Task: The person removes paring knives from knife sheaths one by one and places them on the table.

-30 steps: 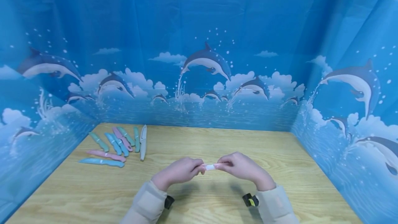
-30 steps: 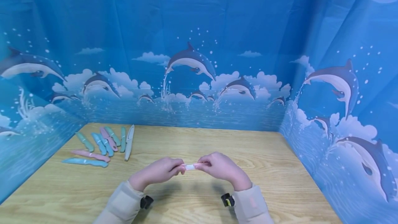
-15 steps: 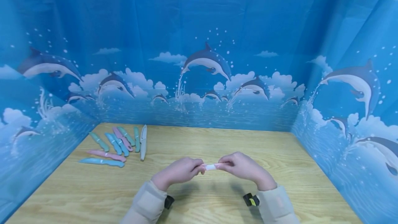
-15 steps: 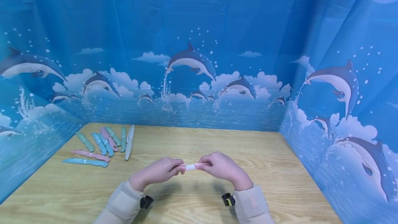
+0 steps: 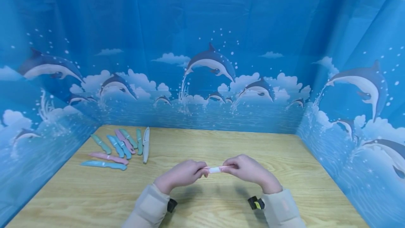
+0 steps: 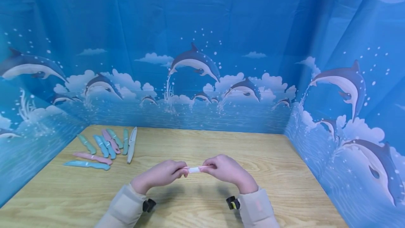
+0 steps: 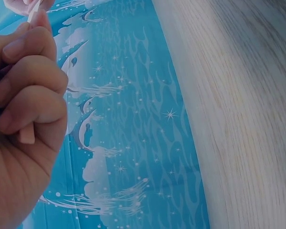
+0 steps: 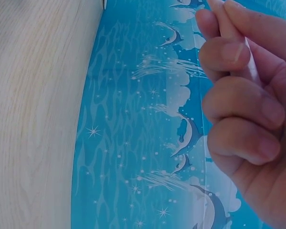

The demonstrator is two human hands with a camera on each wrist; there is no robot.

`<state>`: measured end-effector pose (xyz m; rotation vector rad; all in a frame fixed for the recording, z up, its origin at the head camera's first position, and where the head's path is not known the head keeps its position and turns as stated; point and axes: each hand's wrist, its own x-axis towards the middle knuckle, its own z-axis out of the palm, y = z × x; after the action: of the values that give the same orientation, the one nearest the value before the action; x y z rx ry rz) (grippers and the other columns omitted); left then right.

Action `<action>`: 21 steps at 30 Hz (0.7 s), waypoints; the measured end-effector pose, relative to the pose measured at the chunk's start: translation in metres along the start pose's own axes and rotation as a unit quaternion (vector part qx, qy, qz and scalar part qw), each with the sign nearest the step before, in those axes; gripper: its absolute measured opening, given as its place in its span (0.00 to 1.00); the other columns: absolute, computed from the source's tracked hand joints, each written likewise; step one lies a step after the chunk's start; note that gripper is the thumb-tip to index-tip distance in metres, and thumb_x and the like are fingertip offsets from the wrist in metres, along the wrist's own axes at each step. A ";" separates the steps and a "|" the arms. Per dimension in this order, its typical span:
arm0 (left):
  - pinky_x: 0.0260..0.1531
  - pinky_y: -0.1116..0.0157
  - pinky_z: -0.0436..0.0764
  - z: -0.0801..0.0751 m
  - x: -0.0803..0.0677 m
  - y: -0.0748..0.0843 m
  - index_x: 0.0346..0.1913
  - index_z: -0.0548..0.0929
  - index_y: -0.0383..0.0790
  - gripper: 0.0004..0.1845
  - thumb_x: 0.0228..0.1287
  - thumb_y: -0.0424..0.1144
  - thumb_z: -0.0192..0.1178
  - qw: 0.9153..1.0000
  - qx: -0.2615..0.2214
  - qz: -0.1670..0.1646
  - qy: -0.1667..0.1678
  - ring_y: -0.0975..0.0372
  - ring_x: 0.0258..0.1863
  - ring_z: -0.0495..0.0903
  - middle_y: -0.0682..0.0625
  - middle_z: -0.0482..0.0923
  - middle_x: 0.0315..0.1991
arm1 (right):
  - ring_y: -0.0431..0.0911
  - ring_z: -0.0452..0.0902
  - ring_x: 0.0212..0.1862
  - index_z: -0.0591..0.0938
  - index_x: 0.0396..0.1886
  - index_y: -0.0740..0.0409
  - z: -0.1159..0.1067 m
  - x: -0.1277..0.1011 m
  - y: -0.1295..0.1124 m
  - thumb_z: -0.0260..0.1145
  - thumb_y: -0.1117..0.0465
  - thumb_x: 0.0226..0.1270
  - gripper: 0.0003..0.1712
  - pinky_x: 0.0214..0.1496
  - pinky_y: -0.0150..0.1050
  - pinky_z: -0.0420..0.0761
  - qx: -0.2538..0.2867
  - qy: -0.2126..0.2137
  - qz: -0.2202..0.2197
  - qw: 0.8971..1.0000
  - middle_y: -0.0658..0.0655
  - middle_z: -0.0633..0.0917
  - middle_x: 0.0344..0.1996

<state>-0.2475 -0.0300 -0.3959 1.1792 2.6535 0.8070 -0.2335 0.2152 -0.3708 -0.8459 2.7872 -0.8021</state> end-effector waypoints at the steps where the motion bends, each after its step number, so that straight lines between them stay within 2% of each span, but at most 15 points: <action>1: 0.17 0.74 0.62 0.000 0.000 0.000 0.39 0.80 0.44 0.10 0.75 0.39 0.49 1.000 0.000 0.000 0.001 0.70 0.15 0.58 0.60 0.65 0.19 | 0.34 0.58 0.18 0.86 0.36 0.48 0.000 0.000 0.000 0.59 0.46 0.71 0.15 0.22 0.29 0.64 0.001 0.000 0.000 1.000 0.40 0.72 0.16; 11: 0.17 0.74 0.62 0.000 -0.001 0.000 0.39 0.80 0.46 0.10 0.75 0.41 0.49 1.000 -0.008 -0.012 -0.009 0.70 0.15 0.58 0.60 0.65 0.19 | 0.34 0.57 0.17 0.86 0.36 0.48 -0.003 -0.003 0.000 0.59 0.46 0.71 0.15 0.21 0.29 0.62 0.012 -0.004 -0.004 1.000 0.41 0.70 0.15; 14: 0.17 0.74 0.62 0.000 -0.001 0.001 0.39 0.80 0.46 0.11 0.76 0.42 0.48 1.000 -0.014 -0.013 -0.015 0.70 0.15 0.58 0.58 0.69 0.19 | 0.34 0.57 0.17 0.87 0.36 0.48 -0.004 -0.004 0.000 0.59 0.46 0.71 0.15 0.21 0.29 0.63 0.015 -0.005 -0.005 1.000 0.42 0.70 0.15; 21: 0.17 0.74 0.63 -0.001 -0.002 0.001 0.39 0.81 0.45 0.12 0.76 0.42 0.47 1.000 -0.012 -0.009 -0.009 0.70 0.15 0.59 0.56 0.71 0.21 | 0.34 0.56 0.17 0.86 0.37 0.47 -0.005 -0.004 0.001 0.59 0.45 0.71 0.15 0.21 0.29 0.63 0.020 -0.010 -0.004 1.000 0.42 0.69 0.15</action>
<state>-0.2462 -0.0311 -0.3949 1.1506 2.6273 0.8198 -0.2320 0.2205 -0.3675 -0.8539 2.7432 -0.8429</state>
